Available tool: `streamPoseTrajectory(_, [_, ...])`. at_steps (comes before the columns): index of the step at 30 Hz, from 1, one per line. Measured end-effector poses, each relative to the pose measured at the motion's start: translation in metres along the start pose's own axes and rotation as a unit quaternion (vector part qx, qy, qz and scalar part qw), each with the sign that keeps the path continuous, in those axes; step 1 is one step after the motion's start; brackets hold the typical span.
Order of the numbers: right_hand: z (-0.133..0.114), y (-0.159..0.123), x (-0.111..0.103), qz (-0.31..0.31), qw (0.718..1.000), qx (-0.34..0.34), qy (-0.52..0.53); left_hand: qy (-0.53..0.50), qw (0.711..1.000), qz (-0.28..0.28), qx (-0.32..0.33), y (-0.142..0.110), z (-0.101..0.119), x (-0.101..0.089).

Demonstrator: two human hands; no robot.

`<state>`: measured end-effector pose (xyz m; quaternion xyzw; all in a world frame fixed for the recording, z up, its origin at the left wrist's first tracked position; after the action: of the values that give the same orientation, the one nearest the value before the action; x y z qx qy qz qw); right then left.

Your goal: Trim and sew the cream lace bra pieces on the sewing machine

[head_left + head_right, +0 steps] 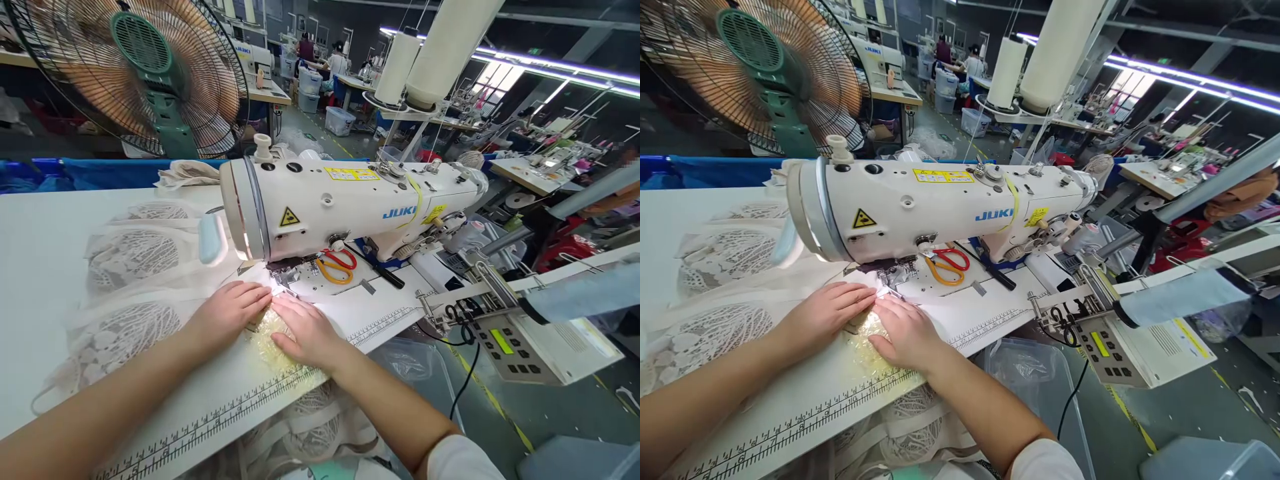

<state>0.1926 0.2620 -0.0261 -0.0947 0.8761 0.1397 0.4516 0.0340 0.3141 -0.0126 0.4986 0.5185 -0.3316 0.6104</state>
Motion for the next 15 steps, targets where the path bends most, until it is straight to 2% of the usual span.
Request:
streamPoseTrajectory(5, [0.002, -0.001, 0.000, 0.017, 1.000, -0.018, 0.011, 0.001, 1.000, -0.005, 0.016, 0.001, -0.015, -0.002])
streamPoseTrajectory(15, [0.001, 0.002, -0.001, 0.015, 0.999, -0.021, 0.024, -0.024, 0.998, -0.031, -0.041, 0.013, -0.034, -0.008])
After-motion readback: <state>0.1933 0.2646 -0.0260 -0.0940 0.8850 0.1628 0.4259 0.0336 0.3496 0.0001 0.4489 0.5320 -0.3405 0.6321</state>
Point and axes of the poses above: each hand's wrist, its own y-axis towards the middle knuckle, its own x-axis out of the palm, z = x × y, the point moved 4 cm from there along y, towards the middle knuckle, and after that the axes turned 13 degrees about x, right-handed, at the moved point
